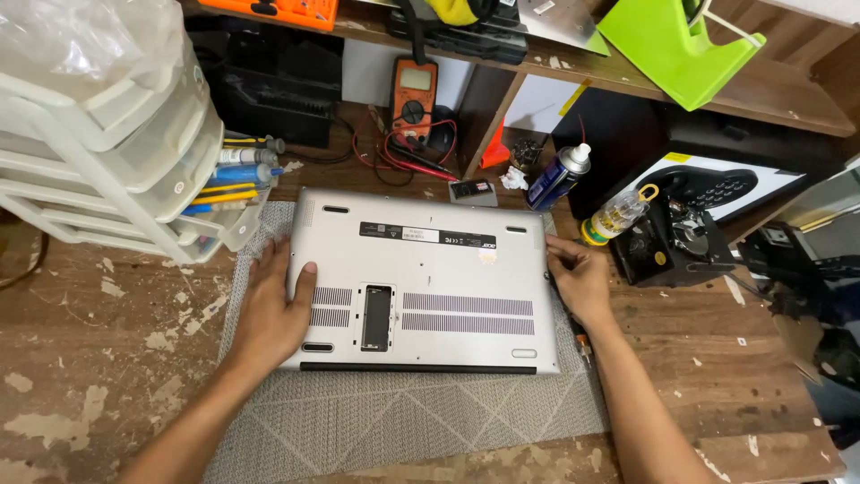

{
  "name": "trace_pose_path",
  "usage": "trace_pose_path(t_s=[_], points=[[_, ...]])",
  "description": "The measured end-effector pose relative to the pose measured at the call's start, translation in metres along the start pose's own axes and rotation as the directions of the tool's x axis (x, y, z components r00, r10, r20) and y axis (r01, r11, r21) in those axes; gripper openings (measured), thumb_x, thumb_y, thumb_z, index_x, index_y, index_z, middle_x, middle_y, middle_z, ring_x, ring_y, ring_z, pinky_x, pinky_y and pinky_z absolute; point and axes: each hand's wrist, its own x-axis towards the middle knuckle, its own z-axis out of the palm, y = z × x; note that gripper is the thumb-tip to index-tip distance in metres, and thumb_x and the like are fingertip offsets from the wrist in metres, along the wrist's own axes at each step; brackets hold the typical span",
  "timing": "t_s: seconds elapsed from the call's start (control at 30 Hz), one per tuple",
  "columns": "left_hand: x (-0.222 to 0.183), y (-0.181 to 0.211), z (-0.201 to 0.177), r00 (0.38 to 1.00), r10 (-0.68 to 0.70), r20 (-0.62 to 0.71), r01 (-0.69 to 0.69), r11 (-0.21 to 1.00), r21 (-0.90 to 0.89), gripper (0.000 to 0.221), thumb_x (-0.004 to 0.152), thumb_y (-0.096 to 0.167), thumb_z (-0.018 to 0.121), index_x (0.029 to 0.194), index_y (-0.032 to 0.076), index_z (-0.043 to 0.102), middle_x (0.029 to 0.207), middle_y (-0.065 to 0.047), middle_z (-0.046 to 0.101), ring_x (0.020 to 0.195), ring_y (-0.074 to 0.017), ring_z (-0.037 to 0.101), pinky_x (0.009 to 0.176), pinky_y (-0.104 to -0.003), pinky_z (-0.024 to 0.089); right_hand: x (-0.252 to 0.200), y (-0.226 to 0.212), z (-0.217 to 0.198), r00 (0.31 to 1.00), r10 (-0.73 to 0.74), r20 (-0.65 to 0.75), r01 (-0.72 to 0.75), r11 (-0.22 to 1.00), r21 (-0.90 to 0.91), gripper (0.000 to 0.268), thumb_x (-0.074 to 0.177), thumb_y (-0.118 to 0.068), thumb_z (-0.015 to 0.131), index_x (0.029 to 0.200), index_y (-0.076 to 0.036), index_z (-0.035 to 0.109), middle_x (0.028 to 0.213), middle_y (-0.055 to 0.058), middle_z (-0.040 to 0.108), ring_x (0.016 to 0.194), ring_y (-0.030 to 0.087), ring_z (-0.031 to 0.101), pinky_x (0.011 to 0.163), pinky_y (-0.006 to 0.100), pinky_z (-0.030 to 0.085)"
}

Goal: Disassembling a laptop by removing screws and prying off the back cover to access internal components.

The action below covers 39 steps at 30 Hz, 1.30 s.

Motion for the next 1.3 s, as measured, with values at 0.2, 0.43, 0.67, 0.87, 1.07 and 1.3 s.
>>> trace_pose_path(t_s=[0.2,0.43,0.67,0.87,1.07,1.3], points=[[0.004,0.001,0.002,0.998,-0.063,0.003,0.063,0.998,-0.029,0.061,0.105,0.032,0.047,0.151,-0.008,0.042,0.156,-0.040,0.030,0.148,-0.0586,0.018,0.120,-0.067,0.014,0.000,0.009,0.000,1.000,0.014,-0.027,-0.015,1.000,-0.025,0.034,0.084,0.008,0.071,0.116,-0.004,0.077,0.098,0.017,0.077,0.097,0.020,0.070,0.090,0.038,0.054],[0.016,-0.024,0.012,0.997,-0.072,0.014,0.072,0.997,0.000,0.063,0.105,0.035,0.046,0.153,-0.006,0.041,0.159,-0.040,0.029,0.146,-0.0608,0.020,0.120,-0.066,0.014,-0.001,0.016,0.003,0.992,-0.034,-0.120,0.026,0.998,-0.066,0.031,0.080,0.007,0.076,0.108,-0.006,0.080,0.089,0.016,0.078,0.090,0.020,0.073,0.083,0.036,0.057],[0.013,-0.007,0.009,0.987,-0.152,0.049,0.148,0.985,0.090,0.069,0.101,0.044,0.034,0.161,0.013,0.023,0.169,-0.014,0.017,0.154,-0.0408,0.013,0.122,-0.058,0.014,-0.003,0.003,-0.003,0.995,-0.091,-0.046,0.096,0.989,0.110,0.025,0.090,0.006,0.070,0.114,0.002,0.074,0.107,0.014,0.078,0.094,0.016,0.074,0.089,0.025,0.060],[0.013,-0.007,0.010,0.997,-0.078,0.025,0.074,0.988,0.137,0.070,0.100,0.038,0.043,0.159,0.004,0.026,0.165,-0.024,0.024,0.150,-0.0484,0.019,0.119,-0.062,0.019,-0.005,-0.005,-0.004,0.992,-0.128,-0.020,0.130,0.981,0.144,0.028,0.089,0.010,0.070,0.116,0.002,0.072,0.111,0.016,0.077,0.098,0.021,0.075,0.091,0.029,0.063],[0.016,-0.026,0.017,0.995,0.082,0.056,-0.092,0.973,0.213,0.085,0.094,0.043,0.048,0.159,-0.004,0.020,0.164,-0.031,0.023,0.152,-0.0447,0.017,0.123,-0.051,0.009,-0.004,0.002,-0.011,0.988,-0.123,0.093,0.113,0.988,0.109,0.034,0.089,0.009,0.069,0.122,0.001,0.071,0.111,0.012,0.077,0.099,0.017,0.072,0.089,0.026,0.059],[0.009,-0.031,0.033,0.961,0.274,0.023,-0.261,0.885,0.386,0.082,0.087,0.042,0.060,0.155,-0.001,0.044,0.155,-0.049,0.032,0.145,-0.0598,0.029,0.117,-0.059,0.020,0.001,0.003,-0.033,0.945,-0.115,0.307,0.065,0.984,0.169,0.032,0.088,0.007,0.073,0.119,-0.002,0.072,0.106,0.012,0.078,0.100,0.016,0.074,0.092,0.028,0.060]])
